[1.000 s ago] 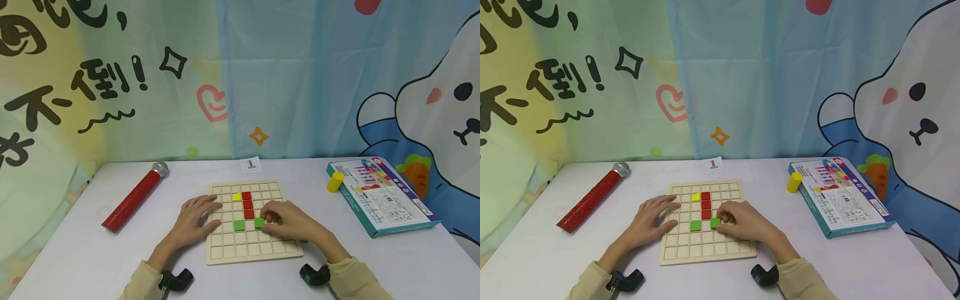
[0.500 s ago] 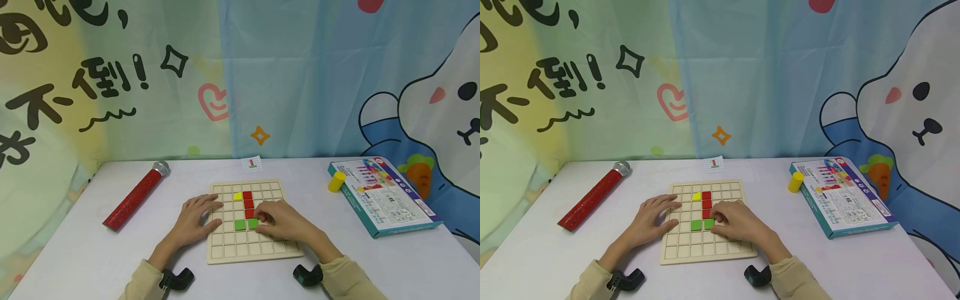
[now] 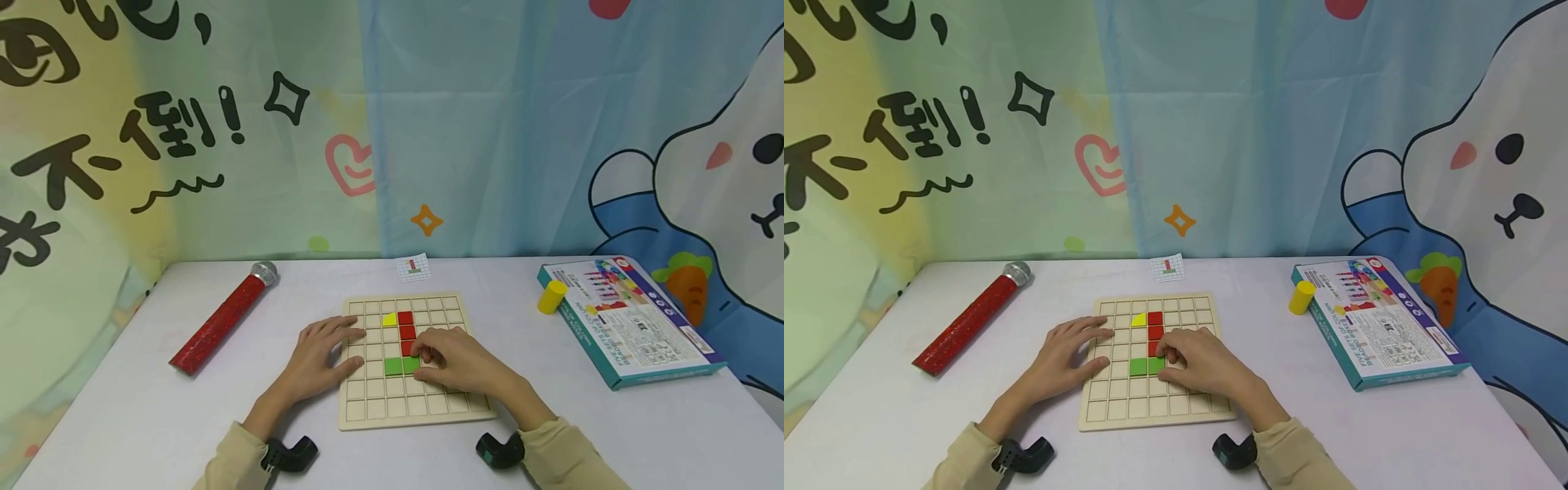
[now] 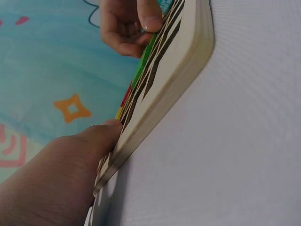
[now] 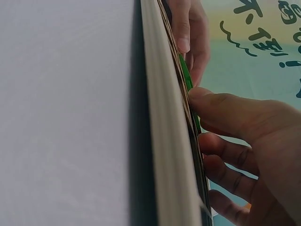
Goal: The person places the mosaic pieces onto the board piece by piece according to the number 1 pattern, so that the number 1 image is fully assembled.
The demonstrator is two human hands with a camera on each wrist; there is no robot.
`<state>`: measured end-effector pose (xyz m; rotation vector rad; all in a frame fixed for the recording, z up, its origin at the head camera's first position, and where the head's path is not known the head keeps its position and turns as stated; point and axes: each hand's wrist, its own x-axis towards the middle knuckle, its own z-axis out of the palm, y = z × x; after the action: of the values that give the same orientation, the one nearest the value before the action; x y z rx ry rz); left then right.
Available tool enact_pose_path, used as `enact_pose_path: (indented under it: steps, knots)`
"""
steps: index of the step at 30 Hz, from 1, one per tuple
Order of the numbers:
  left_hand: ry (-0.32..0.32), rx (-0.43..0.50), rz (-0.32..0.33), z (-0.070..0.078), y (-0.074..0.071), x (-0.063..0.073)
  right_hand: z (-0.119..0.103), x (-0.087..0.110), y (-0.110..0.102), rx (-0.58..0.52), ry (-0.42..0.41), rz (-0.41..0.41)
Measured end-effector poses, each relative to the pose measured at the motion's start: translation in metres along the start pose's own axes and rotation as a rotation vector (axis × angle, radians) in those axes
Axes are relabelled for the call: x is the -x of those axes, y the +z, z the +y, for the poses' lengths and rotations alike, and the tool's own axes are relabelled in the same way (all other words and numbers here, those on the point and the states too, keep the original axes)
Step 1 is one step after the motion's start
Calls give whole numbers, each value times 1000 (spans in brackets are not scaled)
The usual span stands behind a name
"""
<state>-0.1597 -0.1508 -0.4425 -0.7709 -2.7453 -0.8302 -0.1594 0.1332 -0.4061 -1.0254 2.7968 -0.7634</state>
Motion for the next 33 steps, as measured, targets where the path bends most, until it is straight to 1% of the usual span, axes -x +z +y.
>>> enact_pose_path:
  steps: [3, 10, 20, 28, 33]
  knots:
    - [0, 2, -1, 0, 0, 0, 1, 1, 0, -9, -1, -5]
    - [3, 0, 1, 0, 1, -1, 6, 6, -7, -85, 17, 0]
    - [6, -14, 3, -3, 2, 0, 18, 19, -17, -108, 94, 4]
    - [3, -10, 3, -3, 2, 0, 27, 33, -26, -114, 129, 10]
    - [0, -3, -1, -2, 1, 0, 36, 43, -33, -116, 149, -1]
